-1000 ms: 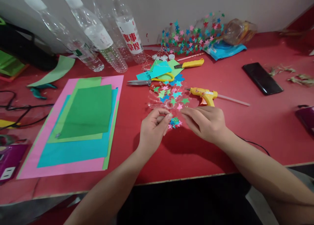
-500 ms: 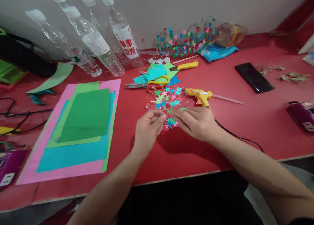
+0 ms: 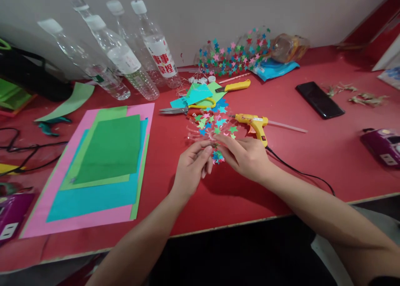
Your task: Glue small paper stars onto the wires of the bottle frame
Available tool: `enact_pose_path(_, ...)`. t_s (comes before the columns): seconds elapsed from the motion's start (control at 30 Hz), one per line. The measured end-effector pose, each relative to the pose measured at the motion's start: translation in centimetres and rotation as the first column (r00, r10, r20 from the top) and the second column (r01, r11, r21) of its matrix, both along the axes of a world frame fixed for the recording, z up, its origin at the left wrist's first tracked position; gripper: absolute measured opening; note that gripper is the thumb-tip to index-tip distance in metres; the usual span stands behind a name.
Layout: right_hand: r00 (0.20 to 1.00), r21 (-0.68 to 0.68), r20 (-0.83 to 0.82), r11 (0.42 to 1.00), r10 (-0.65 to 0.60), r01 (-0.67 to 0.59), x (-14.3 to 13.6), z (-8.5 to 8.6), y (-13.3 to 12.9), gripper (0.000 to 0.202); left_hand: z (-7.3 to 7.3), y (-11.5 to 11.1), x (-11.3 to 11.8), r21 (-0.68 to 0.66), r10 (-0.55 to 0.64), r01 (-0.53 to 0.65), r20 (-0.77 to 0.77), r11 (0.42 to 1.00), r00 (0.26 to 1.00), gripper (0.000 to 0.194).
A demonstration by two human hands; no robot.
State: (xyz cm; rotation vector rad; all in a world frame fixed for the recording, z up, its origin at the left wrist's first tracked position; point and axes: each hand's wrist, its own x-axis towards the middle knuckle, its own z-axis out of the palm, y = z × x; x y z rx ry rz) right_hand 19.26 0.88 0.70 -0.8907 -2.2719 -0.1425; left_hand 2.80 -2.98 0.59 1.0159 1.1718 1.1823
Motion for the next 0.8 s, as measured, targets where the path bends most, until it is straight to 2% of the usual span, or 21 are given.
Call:
enact_pose_path(0.17,1.000,-0.094,-0.001,0.995,-0.018,0.018,-0.2,0.2,-0.2,0.025,0.4,-0.1,0.2,0.017,-0.018,0.019,-0.076,1.000,0.997,0.013)
enact_pose_path(0.3,1.000,-0.154,0.008,0.988,-0.007,0.008,-0.1,0.3,-0.4,0.024,0.6,-0.2,0.5,0.073,0.030,-0.018,-0.165,0.997,0.986,0.008)
enact_pose_path(0.57,0.999,-0.089,0.042,0.996,-0.007,0.011,0.0,0.3,-0.3,0.024,0.6,-0.3,0.1,0.127,0.060,-0.028,-0.257,0.991,0.965,0.021)
enact_pose_path(0.7,0.999,-0.042,0.036,0.999,-0.028,0.029,0.2,0.7,-0.1,0.024,0.7,-0.4,-0.3,0.195,0.111,-0.054,-0.289,0.979,0.951,0.018)
enact_pose_path(0.8,0.999,-0.014,-0.036,1.000,0.000,0.000,0.8,1.0,0.1,0.024,0.8,-0.3,-0.7,0.229,0.160,-0.093,-0.295,0.969,0.942,0.015)
